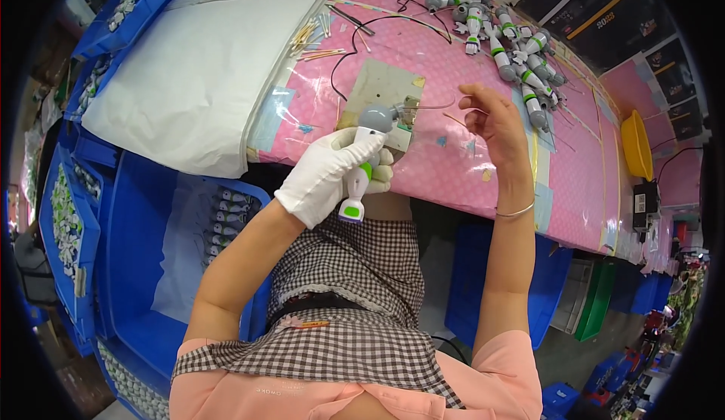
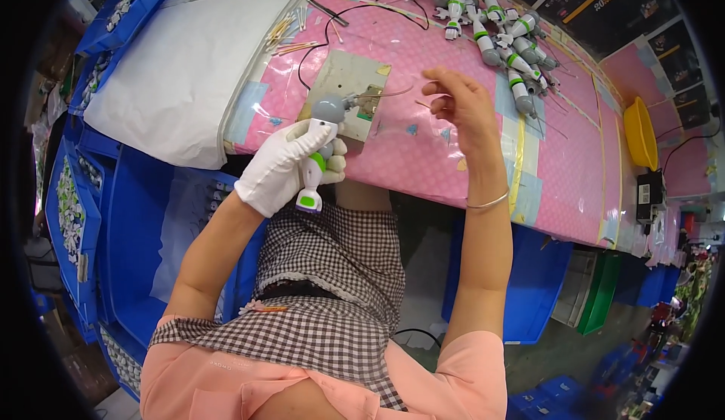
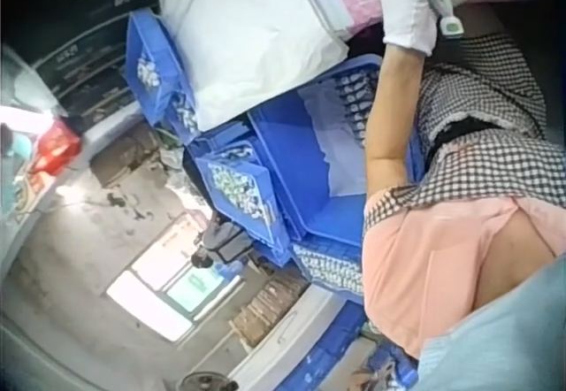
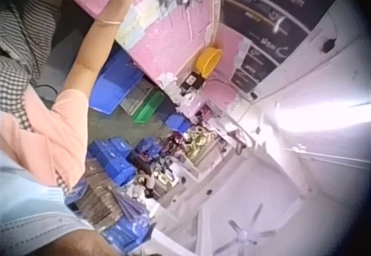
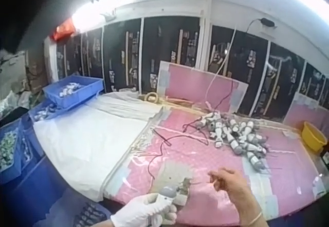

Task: Assembling plastic toy figures and placing them into a blue storage bin.

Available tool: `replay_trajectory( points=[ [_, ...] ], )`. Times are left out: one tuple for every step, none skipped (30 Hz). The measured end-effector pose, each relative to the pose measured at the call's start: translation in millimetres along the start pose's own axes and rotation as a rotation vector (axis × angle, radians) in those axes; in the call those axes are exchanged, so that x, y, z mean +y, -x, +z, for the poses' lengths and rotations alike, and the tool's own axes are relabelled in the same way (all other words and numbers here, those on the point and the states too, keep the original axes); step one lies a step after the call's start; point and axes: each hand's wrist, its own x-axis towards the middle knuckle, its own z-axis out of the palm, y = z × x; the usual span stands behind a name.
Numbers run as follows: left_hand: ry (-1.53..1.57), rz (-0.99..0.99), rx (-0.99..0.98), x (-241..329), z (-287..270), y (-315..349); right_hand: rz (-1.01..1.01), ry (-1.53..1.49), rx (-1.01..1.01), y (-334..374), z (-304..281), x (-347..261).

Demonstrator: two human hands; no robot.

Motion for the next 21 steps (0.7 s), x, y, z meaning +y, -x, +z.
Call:
replay_trajectory(
  points=[
    [-0.005,0.000,-0.007,-0.2,1.3,4.0,-0.006,-0.002,0.005,-3.2,-8.4,6.6],
    [0.067,-0.024,0.021,-0.7,2.2,8.4,-0.145,0.374,0.080,-6.8,-15.5,15.4],
    [0.141,-0.044,0.056,-1.8,3.6,12.0,-0.282,0.747,0.150,-12.1,-20.1,26.8],
    [0.177,-0.037,0.073,-3.0,6.3,16.2,-0.602,1.185,0.255,-7.5,-18.6,41.3],
    [0.176,-0.036,0.076,-6.5,8.0,15.7,-0.604,1.183,0.253,-5.8,-20.5,47.3],
    [0.158,-0.013,0.050,-11.1,6.3,14.0,-0.607,1.257,0.297,-6.6,-15.1,51.5],
    [0.139,0.010,0.024,-14.9,4.0,13.4,-0.610,1.331,0.342,-6.0,-9.7,54.8],
    [0.179,-0.036,-0.016,-17.1,1.5,15.3,-0.617,1.320,0.330,-0.3,-5.3,57.2],
    [0.173,-0.039,0.000,-18.0,3.2,14.9,-0.594,1.031,0.392,12.3,1.7,51.6],
    [0.147,-0.042,0.035,-18.4,4.3,16.1,-0.560,0.737,0.439,26.9,10.5,45.9],
    [0.121,-0.047,0.064,-18.4,5.6,16.4,-0.516,0.446,0.482,40.7,18.8,40.4],
    [0.120,-0.040,0.067,-19.6,7.1,15.3,-0.582,0.469,0.434,57.3,36.9,38.0],
    [0.102,-0.021,0.095,-22.3,6.3,15.6,-0.646,0.485,0.381,71.7,60.7,39.3],
    [0.084,-0.010,0.109,-23.9,6.9,14.3,-0.743,0.522,0.267,81.1,74.9,37.4],
    [0.079,-0.008,0.105,-26.6,8.3,13.0,-0.838,0.558,0.154,86.4,84.7,37.6],
    [0.078,0.032,0.113,-29.5,9.6,11.7,-0.872,0.536,0.109,85.0,91.9,43.5],
    [0.077,0.072,0.120,-32.4,10.9,10.1,-0.905,0.515,0.063,82.2,95.8,49.1],
    [0.069,0.086,0.135,-34.6,11.5,8.5,-0.906,0.512,0.061,79.6,98.1,49.7],
    [0.069,0.089,0.137,-34.5,13.0,8.6,-0.919,0.553,0.118,77.2,100.0,49.7],
    [0.061,0.101,0.141,-34.0,14.7,9.2,-0.931,0.594,0.176,75.9,101.8,49.6],
    [0.054,0.115,0.142,-34.2,16.5,8.8,-0.933,0.594,0.175,76.4,103.0,49.8]
  ],
)
